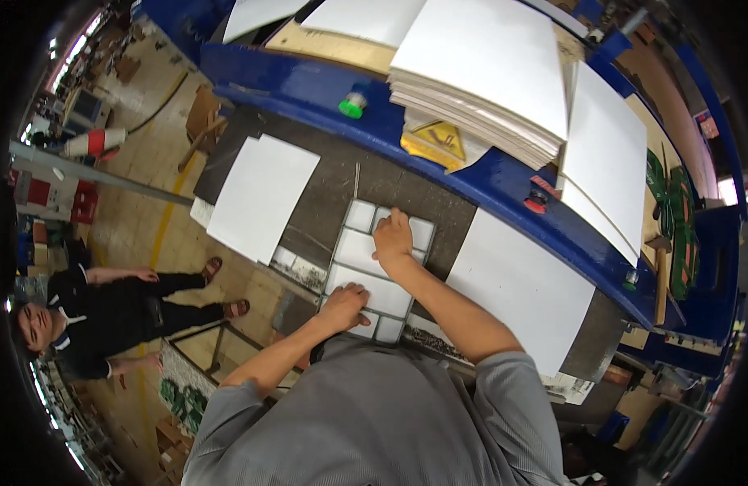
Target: Arrange and align white material panels and green grid frames on a workbench for processing.
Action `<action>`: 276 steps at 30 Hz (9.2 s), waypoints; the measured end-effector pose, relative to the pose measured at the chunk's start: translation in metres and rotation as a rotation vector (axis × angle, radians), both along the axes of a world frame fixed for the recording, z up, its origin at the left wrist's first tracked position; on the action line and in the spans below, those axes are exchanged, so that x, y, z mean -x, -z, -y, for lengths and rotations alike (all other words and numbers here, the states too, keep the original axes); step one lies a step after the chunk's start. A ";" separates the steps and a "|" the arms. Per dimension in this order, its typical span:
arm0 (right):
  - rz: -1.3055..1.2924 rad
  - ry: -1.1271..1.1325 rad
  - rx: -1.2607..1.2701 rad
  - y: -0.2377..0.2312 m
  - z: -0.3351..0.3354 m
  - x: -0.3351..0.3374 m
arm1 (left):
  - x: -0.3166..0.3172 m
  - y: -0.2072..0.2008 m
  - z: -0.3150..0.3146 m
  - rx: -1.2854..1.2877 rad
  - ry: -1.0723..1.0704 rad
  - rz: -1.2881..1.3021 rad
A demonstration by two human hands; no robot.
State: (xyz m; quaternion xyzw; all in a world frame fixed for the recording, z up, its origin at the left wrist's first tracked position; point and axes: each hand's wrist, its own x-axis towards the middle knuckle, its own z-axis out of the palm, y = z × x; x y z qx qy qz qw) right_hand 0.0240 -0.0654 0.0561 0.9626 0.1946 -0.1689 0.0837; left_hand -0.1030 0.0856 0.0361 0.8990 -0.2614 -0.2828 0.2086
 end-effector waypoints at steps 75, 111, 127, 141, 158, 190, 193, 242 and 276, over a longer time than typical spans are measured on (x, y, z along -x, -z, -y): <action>0.328 0.413 -0.405 0.014 0.208 0.097 | -0.134 -0.044 -0.235 0.824 -0.881 -0.532; 0.432 0.301 -0.723 0.043 0.291 0.061 | 0.026 0.023 0.169 0.317 -0.498 0.477; 0.564 0.747 -0.731 0.022 0.324 0.146 | 0.026 0.043 0.176 0.408 -0.614 0.520; -0.005 0.803 -0.962 0.040 0.344 0.138 | 0.030 0.045 0.175 0.418 -0.602 0.515; 0.261 0.830 -1.011 0.061 0.331 0.153 | 0.027 0.044 0.175 0.389 -0.592 0.477; 0.534 1.005 -1.205 0.063 0.320 0.171 | 0.026 0.036 0.172 0.308 -0.452 0.535; 0.709 1.173 -1.210 0.051 0.344 0.188 | 0.030 0.021 0.174 0.342 -0.477 0.589; 0.539 0.610 -0.598 0.007 0.282 0.298 | 0.047 -0.004 0.200 0.404 -0.335 0.647; -0.337 0.681 -0.565 -0.040 0.298 0.203 | -0.035 -0.060 0.278 0.091 0.126 0.362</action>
